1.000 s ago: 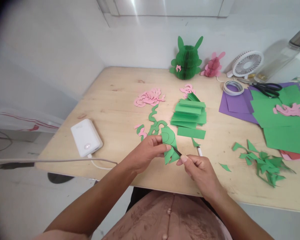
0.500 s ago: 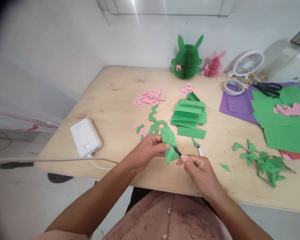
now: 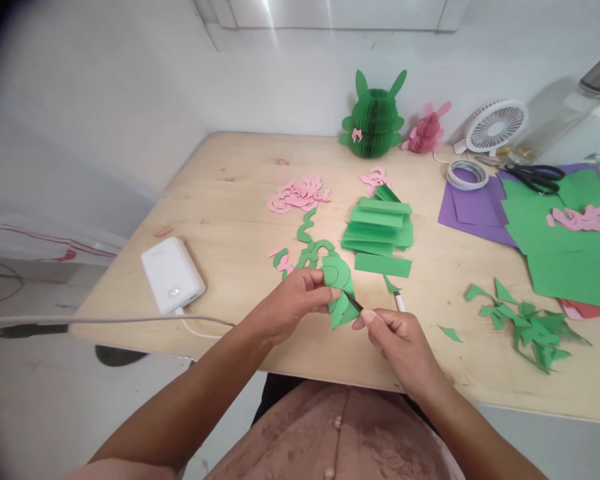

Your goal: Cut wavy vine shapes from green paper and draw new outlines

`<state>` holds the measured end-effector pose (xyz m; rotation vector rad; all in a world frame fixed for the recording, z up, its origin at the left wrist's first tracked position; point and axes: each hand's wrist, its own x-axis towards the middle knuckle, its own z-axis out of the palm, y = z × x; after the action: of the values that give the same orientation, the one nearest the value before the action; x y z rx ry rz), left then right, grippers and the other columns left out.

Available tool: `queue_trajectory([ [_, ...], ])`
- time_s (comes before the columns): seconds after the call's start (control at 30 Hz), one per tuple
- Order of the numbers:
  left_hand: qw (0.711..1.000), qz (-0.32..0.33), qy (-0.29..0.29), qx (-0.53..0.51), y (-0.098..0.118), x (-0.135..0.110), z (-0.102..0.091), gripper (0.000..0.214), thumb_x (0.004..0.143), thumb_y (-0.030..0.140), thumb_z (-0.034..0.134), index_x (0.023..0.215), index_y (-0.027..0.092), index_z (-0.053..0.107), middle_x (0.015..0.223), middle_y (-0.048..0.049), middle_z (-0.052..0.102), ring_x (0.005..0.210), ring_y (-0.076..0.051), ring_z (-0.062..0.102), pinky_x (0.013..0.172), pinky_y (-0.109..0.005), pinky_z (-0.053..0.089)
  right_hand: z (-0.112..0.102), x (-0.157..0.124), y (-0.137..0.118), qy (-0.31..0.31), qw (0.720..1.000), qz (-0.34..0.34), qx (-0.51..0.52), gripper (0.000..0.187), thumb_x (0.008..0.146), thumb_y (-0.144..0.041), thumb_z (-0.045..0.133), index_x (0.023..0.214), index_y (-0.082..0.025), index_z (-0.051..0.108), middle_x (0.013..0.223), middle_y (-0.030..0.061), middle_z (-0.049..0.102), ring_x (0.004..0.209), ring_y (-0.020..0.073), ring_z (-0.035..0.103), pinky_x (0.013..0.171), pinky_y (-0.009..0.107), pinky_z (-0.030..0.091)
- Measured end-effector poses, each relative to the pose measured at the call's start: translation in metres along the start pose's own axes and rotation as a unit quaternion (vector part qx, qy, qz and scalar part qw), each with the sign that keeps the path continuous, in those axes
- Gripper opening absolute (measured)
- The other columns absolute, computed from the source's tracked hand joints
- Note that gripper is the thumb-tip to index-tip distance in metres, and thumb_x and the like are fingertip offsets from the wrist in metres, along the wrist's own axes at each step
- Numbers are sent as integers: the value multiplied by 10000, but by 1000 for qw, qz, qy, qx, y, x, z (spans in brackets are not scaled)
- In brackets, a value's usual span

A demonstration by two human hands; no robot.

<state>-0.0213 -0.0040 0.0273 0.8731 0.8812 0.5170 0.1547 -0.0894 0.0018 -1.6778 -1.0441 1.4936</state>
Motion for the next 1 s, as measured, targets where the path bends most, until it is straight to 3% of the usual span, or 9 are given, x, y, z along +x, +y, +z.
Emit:
queue_trajectory([
  [0.5,1000,-5,-6,9,-1,2,-2,110,648,239,663,689,137,657,703,-33,639,703,-145,591,703,-290,477,-4,1,-2,23,993,-52,-105,512,825,-597,508,764,-143,736,522,-50,267,490,102,264,464,245,216],
  [0.67,1000,-6,-9,11,0,1,-1,114,651,244,664,691,138,656,706,-31,636,696,-141,587,712,-294,475,-3,0,-9,58,978,-100,-173,489,813,-576,508,712,-168,757,469,-27,404,454,112,348,442,240,294],
  [0.83,1000,-3,-10,12,-1,1,-2,120,647,250,666,694,139,654,708,-32,632,702,-144,579,711,-295,473,-3,0,-8,81,969,-124,-199,444,816,-548,519,700,-196,766,583,14,632,552,166,548,512,245,431],
  [1.0,1000,-2,-12,13,-1,1,-2,124,642,250,665,689,137,646,710,-31,625,711,-145,576,712,-292,466,-3,0,-8,77,967,-131,-206,427,820,-521,520,690,-198,767,613,15,679,582,185,603,526,244,463],
])
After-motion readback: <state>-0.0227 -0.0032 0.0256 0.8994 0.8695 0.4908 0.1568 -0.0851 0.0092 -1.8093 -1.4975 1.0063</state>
